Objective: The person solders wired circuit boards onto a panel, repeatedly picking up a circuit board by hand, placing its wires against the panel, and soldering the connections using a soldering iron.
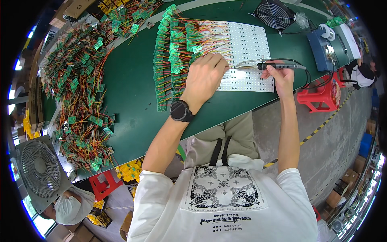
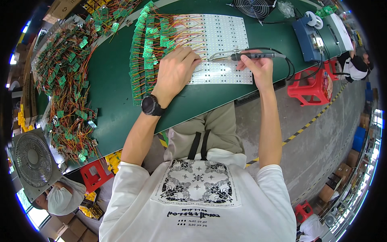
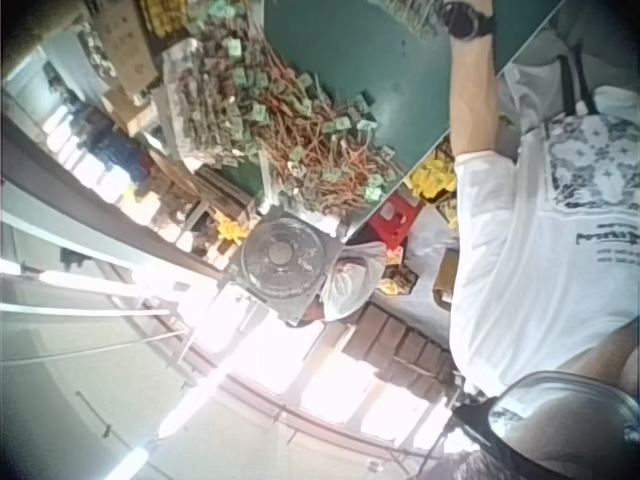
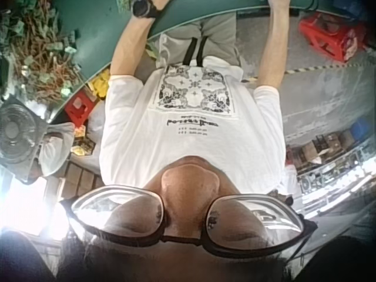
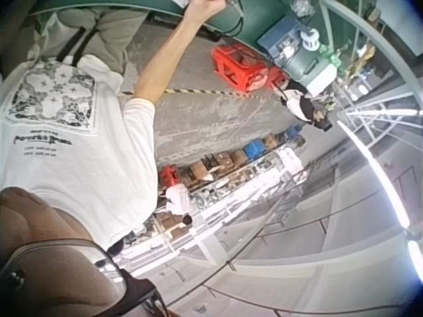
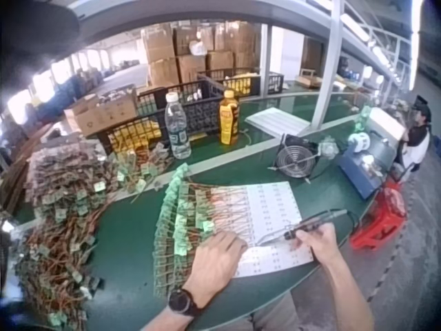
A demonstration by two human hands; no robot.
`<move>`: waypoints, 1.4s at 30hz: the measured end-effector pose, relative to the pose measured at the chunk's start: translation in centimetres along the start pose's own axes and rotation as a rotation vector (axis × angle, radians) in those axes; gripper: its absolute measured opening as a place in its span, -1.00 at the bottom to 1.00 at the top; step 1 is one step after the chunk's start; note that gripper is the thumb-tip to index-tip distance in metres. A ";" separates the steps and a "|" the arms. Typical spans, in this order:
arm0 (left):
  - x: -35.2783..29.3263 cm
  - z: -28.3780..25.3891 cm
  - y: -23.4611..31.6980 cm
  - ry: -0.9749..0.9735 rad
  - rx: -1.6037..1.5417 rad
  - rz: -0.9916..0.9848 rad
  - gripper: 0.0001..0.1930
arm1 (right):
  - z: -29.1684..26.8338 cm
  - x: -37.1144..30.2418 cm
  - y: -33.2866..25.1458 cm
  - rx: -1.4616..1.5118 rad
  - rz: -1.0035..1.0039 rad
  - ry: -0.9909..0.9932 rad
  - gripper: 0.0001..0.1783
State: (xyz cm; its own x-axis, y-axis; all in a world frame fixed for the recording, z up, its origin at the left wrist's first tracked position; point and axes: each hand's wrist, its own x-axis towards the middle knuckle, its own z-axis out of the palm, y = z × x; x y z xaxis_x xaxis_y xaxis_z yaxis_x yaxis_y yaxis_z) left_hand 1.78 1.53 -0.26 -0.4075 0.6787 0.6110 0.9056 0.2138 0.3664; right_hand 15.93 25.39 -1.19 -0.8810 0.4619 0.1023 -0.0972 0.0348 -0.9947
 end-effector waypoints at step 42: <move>-19.0 -18.8 1.7 0.269 0.088 -0.912 -0.84 | -0.4 0.4 1.1 0.159 -0.024 0.147 -0.74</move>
State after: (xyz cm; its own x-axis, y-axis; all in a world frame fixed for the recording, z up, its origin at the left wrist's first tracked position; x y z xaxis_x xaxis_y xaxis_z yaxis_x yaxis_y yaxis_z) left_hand 8.85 -24.21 1.91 -0.9645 0.0426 0.2606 0.2266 0.6404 0.7339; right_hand 15.68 25.96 -2.24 -0.8018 0.5872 0.1110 -0.1991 -0.0873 -0.9761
